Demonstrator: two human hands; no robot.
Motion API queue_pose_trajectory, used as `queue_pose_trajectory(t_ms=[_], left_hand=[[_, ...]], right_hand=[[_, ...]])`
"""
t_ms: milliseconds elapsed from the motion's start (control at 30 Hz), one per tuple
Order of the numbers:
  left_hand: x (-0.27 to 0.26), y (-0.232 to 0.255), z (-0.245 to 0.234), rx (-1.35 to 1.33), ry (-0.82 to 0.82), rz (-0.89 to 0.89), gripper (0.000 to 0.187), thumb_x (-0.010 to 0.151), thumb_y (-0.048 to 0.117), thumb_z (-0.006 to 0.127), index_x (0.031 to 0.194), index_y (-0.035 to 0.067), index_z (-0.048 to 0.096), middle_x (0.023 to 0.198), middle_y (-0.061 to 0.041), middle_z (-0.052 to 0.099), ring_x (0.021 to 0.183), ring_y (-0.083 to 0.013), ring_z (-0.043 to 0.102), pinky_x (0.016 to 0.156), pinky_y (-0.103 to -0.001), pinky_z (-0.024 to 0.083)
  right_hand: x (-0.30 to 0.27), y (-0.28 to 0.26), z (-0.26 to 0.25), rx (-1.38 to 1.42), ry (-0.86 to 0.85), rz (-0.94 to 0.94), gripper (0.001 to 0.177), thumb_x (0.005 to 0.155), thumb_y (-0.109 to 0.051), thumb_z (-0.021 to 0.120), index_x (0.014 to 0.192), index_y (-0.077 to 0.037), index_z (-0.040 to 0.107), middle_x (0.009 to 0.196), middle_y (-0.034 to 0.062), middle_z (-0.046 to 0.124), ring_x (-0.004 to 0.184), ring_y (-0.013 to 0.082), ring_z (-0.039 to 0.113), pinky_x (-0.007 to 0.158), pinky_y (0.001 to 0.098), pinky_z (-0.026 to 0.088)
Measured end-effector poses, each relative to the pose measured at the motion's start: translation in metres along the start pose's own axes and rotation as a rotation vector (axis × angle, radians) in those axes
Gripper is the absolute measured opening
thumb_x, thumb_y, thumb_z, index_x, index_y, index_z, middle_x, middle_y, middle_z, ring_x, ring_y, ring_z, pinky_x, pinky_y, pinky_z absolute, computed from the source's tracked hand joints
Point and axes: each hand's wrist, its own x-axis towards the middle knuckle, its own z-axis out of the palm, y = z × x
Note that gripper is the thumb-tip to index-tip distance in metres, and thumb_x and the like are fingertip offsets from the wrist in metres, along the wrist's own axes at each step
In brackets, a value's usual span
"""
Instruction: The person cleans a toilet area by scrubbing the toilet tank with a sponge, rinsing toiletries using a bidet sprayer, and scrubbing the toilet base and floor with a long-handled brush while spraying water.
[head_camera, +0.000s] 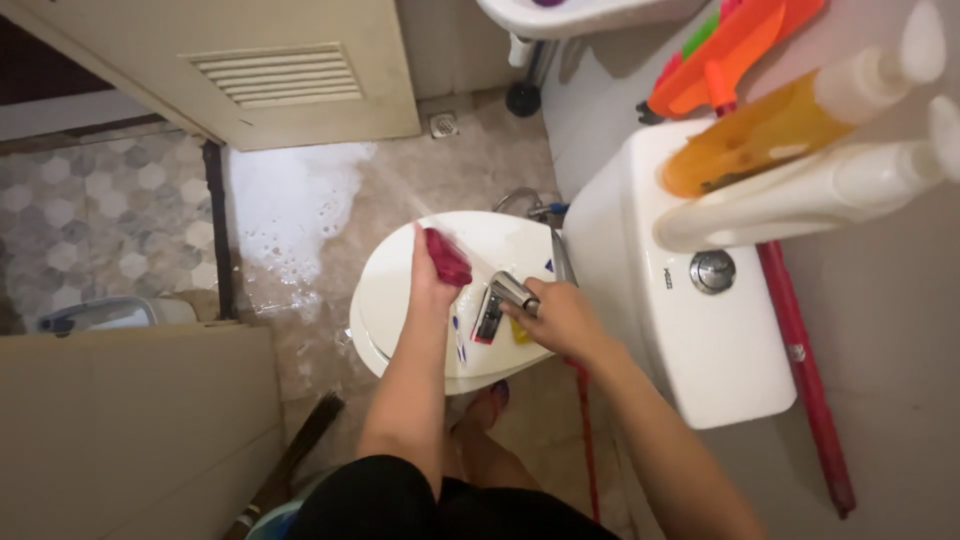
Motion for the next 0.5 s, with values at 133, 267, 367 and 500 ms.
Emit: queue_pose_trajectory(t_ms=[133,267,367,500], left_hand=[[0.022,0.003,0.01,0.112,0.199,-0.057,0.019,0.092,0.02,0.06,0.105,0.007,0.057,0.094,-0.01,0.062,0.086,-0.0314,0.064,0.082,-0.055,0.057],[0.07,0.008,0.006,0.145,0.047,-0.036,0.021,0.092,0.014,0.065,0.109,0.003,0.06,0.097,-0.014,0.068,0.086,-0.031,0.069,0.081,-0.045,0.059],[0.107,0.017,0.017,0.274,0.036,-0.053,0.018,0.096,0.025,0.067,0.103,0.009,0.063,0.086,-0.007,0.065,0.071,-0.023,0.06,0.061,-0.036,0.05],[0.136,0.027,0.046,0.473,0.146,-0.113,0.026,0.098,0.04,0.069,0.086,0.017,0.062,0.068,0.001,0.052,0.055,-0.0164,0.045,0.046,-0.033,0.035]], right_hand=[[0.017,-0.012,-0.004,-0.092,0.023,-0.068,0.039,0.086,-0.046,0.076,0.089,-0.008,0.068,0.069,0.0212,0.066,0.071,0.0451,0.065,0.064,0.0538,0.05],[0.043,-0.019,-0.004,-0.134,0.033,-0.07,0.039,0.086,-0.045,0.076,0.086,-0.007,0.067,0.071,0.0202,0.067,0.071,0.0448,0.065,0.064,0.0541,0.05],[0.066,-0.029,-0.006,-0.131,0.035,-0.051,0.04,0.087,-0.045,0.075,0.085,-0.006,0.067,0.071,0.0202,0.067,0.071,0.0439,0.065,0.066,0.053,0.051],[0.096,-0.052,-0.002,-0.085,0.045,0.056,0.038,0.086,-0.044,0.075,0.088,-0.006,0.068,0.071,0.0212,0.068,0.072,0.0445,0.065,0.065,0.053,0.05]])
